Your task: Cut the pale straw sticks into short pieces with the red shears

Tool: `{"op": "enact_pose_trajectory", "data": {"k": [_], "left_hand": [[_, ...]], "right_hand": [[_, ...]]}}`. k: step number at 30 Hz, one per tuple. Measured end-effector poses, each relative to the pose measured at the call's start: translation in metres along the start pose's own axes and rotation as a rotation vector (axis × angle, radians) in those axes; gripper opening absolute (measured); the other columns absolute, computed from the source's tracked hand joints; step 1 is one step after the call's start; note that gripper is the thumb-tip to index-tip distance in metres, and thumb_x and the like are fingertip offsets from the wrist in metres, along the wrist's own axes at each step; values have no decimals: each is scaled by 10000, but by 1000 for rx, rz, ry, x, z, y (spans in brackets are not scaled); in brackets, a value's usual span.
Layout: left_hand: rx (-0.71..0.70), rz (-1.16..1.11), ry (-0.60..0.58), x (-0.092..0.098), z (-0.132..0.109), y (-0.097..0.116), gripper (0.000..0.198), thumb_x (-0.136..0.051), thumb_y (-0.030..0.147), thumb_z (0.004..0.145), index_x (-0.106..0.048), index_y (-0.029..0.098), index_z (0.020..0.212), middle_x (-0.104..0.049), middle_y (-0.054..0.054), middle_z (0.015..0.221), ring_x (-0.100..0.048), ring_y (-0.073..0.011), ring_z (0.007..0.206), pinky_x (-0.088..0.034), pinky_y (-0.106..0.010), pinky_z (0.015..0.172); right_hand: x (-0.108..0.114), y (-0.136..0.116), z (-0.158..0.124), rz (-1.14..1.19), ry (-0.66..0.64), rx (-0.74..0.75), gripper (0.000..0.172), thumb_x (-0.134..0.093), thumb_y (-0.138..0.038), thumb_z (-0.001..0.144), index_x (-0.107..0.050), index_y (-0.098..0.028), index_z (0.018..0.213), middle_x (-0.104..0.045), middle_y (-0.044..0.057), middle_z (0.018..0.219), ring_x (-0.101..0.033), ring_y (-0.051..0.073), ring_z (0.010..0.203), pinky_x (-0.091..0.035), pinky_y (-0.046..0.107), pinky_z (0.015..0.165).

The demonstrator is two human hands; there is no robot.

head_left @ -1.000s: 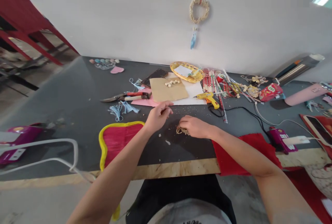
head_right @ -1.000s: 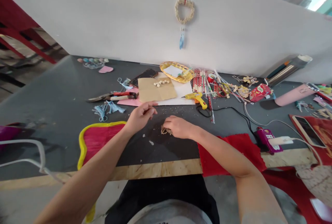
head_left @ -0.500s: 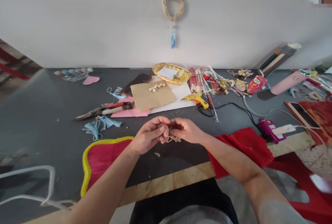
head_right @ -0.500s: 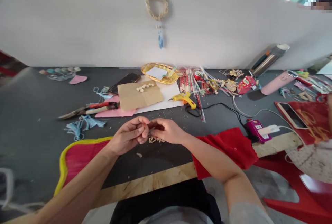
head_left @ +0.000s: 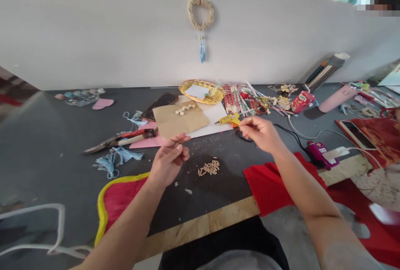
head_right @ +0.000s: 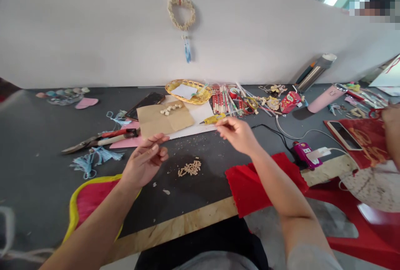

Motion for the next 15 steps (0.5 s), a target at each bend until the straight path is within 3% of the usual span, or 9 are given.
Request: {"op": "enact_pose_trajectory", "data": {"k": [4, 8, 10, 13, 15], "left_hand": [[-30, 15, 47, 3, 1, 2, 317, -753, 223, 704, -674, 200, 1010, -634, -52, 1025, -501, -86, 628, -434, -218, 548], [-28, 11, 51, 4, 2, 2, 310, -759, 220, 697, -676, 195, 994, -635, -37, 978, -507, -83, 626, -439, -215, 549], [-21, 3, 52, 5, 3, 1, 294, -759, 217, 698, -675, 188, 979, -636, -30, 953, -506, -80, 623, -436, -211, 544], [-20, 9, 62, 6, 4, -2, 266, -754, 208, 703, -669, 175, 953, -639, -30, 924, -508, -79, 618, -435, -210, 541], [-23, 19, 63, 6, 3, -4, 251, -753, 200, 703, -664, 167, 935, -643, -32, 904, -512, -81, 614, -436, -211, 544]], "right_hand": [[76, 25, 6, -290, 198, -24, 193, -573, -338, 826, -628, -174, 912, -635, 2, 715, -592, 123, 600, -486, 254, 606], [122, 61, 3, -714, 257, -139, 185, -510, -252, 853, -647, -176, 952, -691, 55, 848, -644, 176, 740, -489, 307, 743], [129, 78, 0, -889, 196, -222, 224, -512, -214, 848, -646, -170, 1022, -686, 94, 1003, -652, 199, 807, -484, 327, 789], [125, 91, -4, -1014, 112, -249, 379, -544, -202, 835, -567, -147, 1209, -558, 161, 1289, -656, 202, 843, -477, 342, 829], [115, 95, -5, -978, 63, -238, 397, -546, -223, 848, -544, -148, 1237, -572, 151, 1282, -662, 189, 837, -477, 318, 823]]}}
Point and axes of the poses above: each hand's wrist, its own z-axis towards the middle knuckle, its own x-axis out of the back of the hand, y = z × x, the point moved 7 cm from there along z, towards the middle knuckle
